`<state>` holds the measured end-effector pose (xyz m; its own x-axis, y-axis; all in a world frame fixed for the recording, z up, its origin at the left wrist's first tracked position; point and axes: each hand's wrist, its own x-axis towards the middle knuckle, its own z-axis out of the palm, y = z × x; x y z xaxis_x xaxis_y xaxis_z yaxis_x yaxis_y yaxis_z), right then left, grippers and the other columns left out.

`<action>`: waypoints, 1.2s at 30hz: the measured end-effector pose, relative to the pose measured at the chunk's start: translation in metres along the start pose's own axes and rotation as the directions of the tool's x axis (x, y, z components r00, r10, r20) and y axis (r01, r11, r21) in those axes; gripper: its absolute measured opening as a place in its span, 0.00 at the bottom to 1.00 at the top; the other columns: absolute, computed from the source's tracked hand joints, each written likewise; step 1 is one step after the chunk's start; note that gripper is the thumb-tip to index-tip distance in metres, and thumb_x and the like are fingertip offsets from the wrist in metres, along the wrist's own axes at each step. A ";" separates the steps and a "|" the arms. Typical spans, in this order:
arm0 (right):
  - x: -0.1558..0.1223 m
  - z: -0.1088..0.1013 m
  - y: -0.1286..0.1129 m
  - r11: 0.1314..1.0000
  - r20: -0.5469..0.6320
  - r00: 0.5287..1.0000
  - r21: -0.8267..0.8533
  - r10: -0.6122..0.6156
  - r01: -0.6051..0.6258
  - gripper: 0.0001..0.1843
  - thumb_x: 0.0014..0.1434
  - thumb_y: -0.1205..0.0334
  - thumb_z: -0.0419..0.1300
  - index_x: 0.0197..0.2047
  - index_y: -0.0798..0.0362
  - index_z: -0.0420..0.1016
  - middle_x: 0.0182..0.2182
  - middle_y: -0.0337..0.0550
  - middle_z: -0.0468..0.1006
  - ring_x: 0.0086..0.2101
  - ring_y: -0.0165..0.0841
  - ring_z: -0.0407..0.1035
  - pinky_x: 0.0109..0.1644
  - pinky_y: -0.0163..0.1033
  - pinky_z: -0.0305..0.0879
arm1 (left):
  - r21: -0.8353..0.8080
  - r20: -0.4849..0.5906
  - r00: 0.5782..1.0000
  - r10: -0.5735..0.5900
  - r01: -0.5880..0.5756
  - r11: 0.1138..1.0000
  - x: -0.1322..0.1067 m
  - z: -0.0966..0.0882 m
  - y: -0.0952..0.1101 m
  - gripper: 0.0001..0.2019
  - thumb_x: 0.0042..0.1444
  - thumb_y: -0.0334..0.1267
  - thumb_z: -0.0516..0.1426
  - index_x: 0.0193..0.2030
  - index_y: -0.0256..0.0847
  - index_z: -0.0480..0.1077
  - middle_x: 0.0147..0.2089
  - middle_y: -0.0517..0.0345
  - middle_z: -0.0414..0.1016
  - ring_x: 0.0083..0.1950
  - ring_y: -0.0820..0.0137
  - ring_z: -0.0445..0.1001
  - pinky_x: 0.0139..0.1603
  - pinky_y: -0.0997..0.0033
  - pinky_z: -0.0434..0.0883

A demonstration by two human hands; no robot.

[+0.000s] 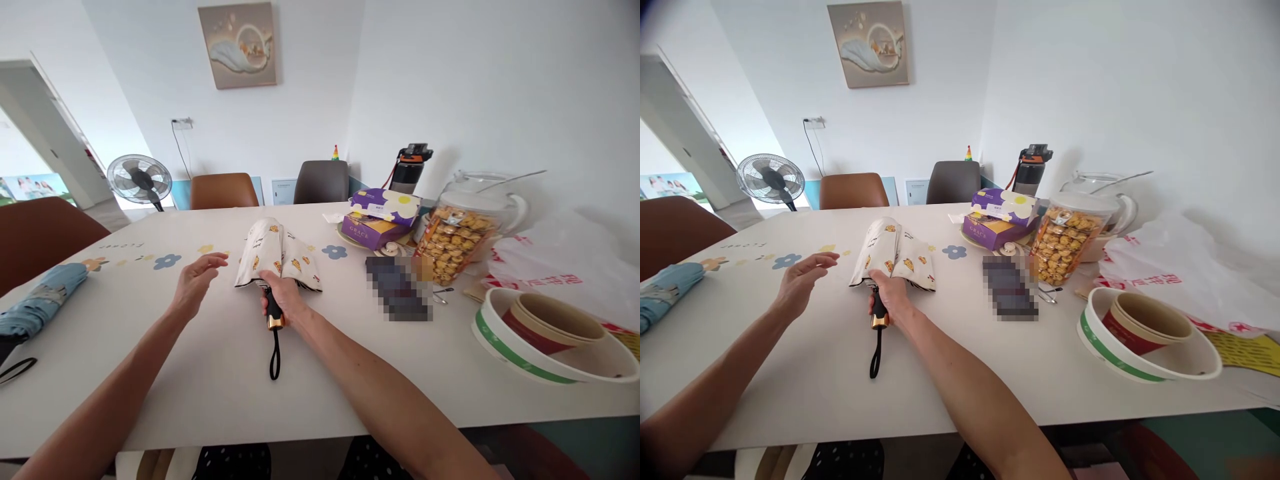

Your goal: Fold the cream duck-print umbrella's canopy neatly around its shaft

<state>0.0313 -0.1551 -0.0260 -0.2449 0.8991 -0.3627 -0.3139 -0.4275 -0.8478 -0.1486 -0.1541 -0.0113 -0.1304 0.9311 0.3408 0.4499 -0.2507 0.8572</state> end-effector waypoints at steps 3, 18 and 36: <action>-0.002 0.004 0.004 0.996 -0.008 1.000 -0.087 0.002 -0.002 0.12 0.50 0.55 0.58 0.27 0.52 0.60 0.11 0.33 0.62 0.11 0.28 0.57 0.12 0.35 0.59 | 0.042 0.115 0.993 -0.029 0.024 0.999 0.001 0.027 0.024 0.19 0.51 0.41 0.52 0.50 0.45 0.69 0.59 0.55 0.65 0.56 0.61 0.66 0.52 0.65 0.64; -0.009 0.009 0.019 0.952 0.286 0.958 -0.295 0.009 0.079 0.07 0.47 0.62 0.57 0.23 0.52 0.61 0.10 0.34 0.63 0.11 0.28 0.58 0.12 0.35 0.60 | -0.554 0.205 0.887 -0.415 0.455 0.698 0.044 0.048 0.020 0.21 0.45 0.46 0.59 0.44 0.36 0.70 0.35 0.48 0.77 0.35 0.59 0.76 0.37 0.60 0.75; -0.021 0.016 0.025 0.989 0.579 0.815 0.112 0.013 -0.096 0.14 0.44 0.62 0.66 0.33 0.56 0.67 0.29 0.38 0.71 0.17 0.21 0.60 0.15 0.30 0.59 | -0.695 0.299 0.901 -0.313 0.431 0.576 0.038 0.032 0.014 0.24 0.46 0.51 0.56 0.46 0.38 0.70 0.37 0.50 0.77 0.40 0.54 0.75 0.41 0.57 0.74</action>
<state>0.0138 -0.1859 -0.0332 -0.7351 0.6729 -0.0827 -0.3901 -0.5195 -0.7602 -0.1188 -0.1135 0.0011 0.0064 0.9971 -0.0764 -0.4110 0.0722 0.9088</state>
